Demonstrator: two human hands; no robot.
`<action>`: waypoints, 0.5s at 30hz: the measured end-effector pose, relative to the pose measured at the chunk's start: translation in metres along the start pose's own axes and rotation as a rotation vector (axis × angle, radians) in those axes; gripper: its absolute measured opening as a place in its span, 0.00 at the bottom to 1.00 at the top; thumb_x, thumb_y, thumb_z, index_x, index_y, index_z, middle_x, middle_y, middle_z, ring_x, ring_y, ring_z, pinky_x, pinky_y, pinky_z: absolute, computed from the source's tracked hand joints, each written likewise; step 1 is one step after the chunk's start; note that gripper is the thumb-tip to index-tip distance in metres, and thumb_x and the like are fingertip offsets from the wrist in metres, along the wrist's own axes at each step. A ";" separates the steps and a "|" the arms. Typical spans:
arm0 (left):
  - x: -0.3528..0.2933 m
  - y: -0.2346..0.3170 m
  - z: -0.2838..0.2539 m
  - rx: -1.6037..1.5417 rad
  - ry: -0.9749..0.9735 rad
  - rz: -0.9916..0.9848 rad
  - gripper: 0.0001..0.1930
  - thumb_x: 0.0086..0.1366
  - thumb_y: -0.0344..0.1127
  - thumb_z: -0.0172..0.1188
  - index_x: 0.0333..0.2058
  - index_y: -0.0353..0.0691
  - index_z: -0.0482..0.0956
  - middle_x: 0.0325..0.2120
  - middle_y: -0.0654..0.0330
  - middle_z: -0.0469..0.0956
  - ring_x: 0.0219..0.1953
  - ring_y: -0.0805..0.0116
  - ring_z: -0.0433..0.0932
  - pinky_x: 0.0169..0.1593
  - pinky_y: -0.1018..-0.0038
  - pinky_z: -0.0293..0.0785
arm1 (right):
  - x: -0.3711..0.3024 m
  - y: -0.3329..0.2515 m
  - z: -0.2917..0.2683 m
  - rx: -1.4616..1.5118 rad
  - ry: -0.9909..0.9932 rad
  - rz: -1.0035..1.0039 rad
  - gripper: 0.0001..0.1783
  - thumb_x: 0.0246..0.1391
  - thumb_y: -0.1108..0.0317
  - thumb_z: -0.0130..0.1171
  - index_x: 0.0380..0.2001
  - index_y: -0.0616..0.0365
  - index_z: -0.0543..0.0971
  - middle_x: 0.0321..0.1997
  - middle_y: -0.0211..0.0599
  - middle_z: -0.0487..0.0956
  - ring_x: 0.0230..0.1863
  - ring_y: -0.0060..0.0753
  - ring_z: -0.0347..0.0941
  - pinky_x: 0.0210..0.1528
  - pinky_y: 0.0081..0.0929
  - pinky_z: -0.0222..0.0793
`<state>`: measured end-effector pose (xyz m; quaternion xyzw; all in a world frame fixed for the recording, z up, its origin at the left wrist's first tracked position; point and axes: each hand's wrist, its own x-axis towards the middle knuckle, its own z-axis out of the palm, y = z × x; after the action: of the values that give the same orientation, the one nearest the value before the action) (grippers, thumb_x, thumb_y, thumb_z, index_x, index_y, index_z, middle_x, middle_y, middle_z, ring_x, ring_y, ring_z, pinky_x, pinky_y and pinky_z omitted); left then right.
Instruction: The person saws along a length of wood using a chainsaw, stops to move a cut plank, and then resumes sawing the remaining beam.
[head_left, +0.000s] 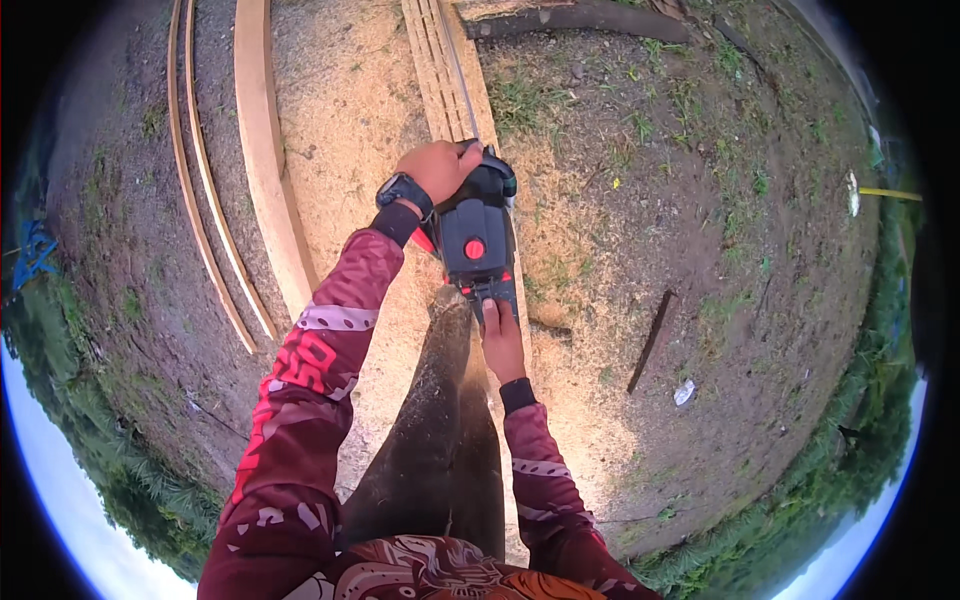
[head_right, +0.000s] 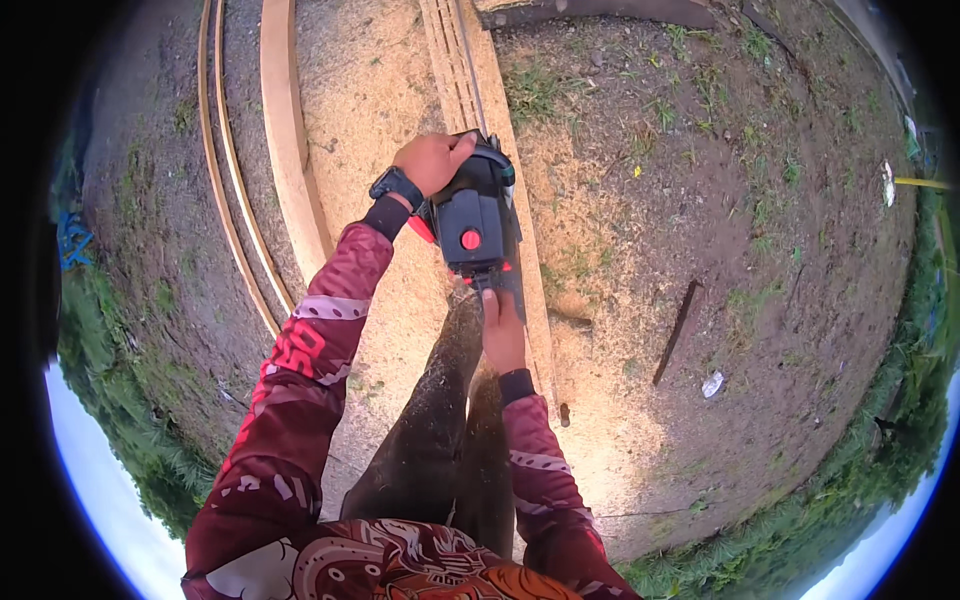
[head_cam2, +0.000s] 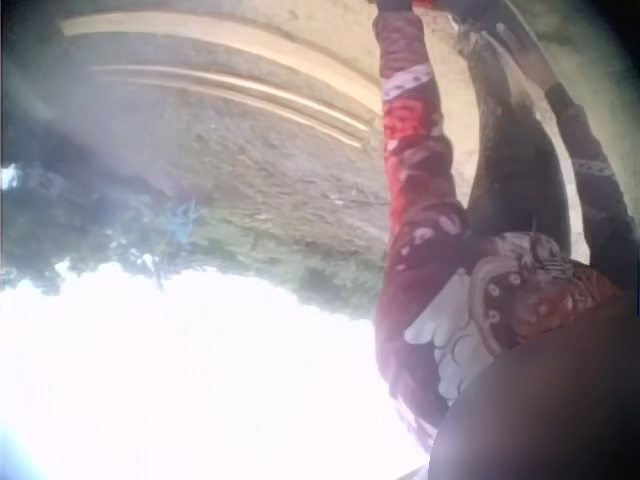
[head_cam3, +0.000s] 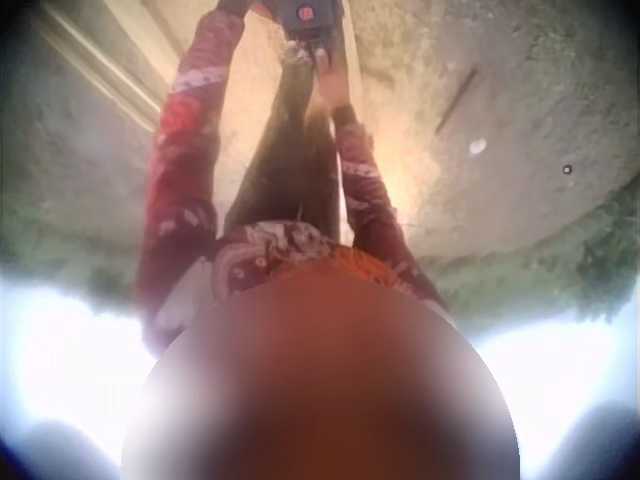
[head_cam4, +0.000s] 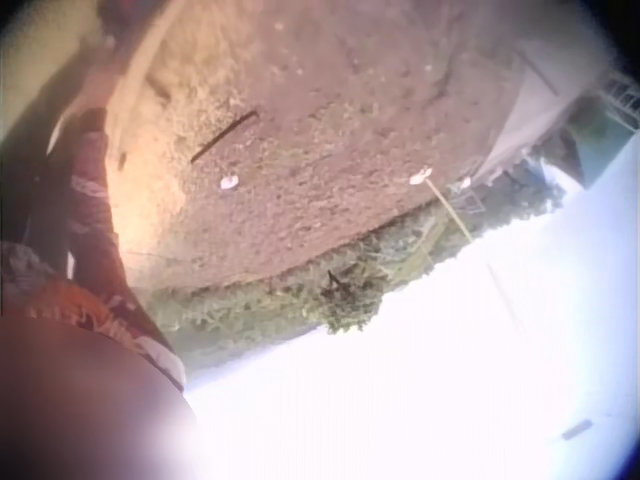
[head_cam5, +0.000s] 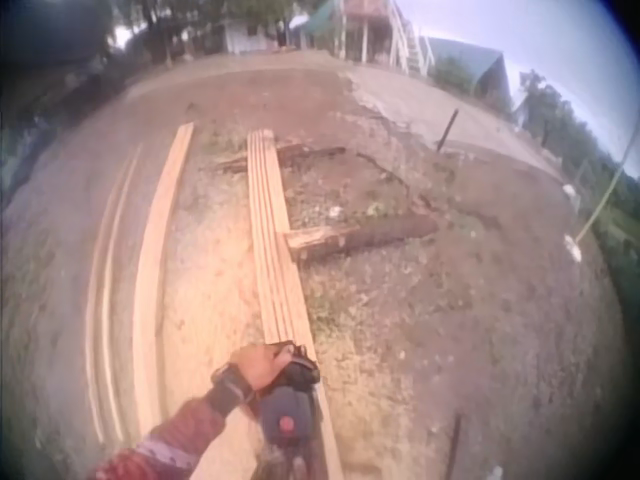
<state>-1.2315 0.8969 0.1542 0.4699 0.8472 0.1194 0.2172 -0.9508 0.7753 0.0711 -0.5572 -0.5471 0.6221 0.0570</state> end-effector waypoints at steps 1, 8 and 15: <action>0.019 -0.002 -0.006 -0.025 0.028 0.027 0.32 0.71 0.65 0.47 0.37 0.43 0.89 0.30 0.44 0.84 0.36 0.41 0.84 0.42 0.51 0.79 | 0.014 -0.008 0.000 0.013 0.007 -0.044 0.28 0.73 0.43 0.44 0.52 0.59 0.74 0.46 0.66 0.80 0.49 0.73 0.75 0.50 0.56 0.69; 0.146 -0.044 -0.068 -0.007 0.098 0.074 0.36 0.71 0.65 0.47 0.34 0.34 0.87 0.30 0.39 0.83 0.36 0.37 0.83 0.45 0.53 0.78 | 0.092 -0.128 0.019 -0.018 0.049 -0.147 0.30 0.72 0.41 0.45 0.47 0.62 0.74 0.43 0.68 0.81 0.49 0.76 0.74 0.49 0.60 0.68; 0.173 -0.048 -0.078 -0.002 0.096 0.085 0.36 0.72 0.65 0.46 0.34 0.34 0.86 0.31 0.39 0.84 0.37 0.38 0.83 0.47 0.53 0.78 | 0.102 -0.157 0.015 -0.085 0.043 -0.126 0.32 0.72 0.39 0.44 0.47 0.62 0.75 0.44 0.68 0.81 0.49 0.76 0.74 0.51 0.59 0.68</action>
<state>-1.3851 1.0185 0.1591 0.4988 0.8359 0.1520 0.1715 -1.0849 0.8980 0.1205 -0.5370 -0.6054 0.5814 0.0841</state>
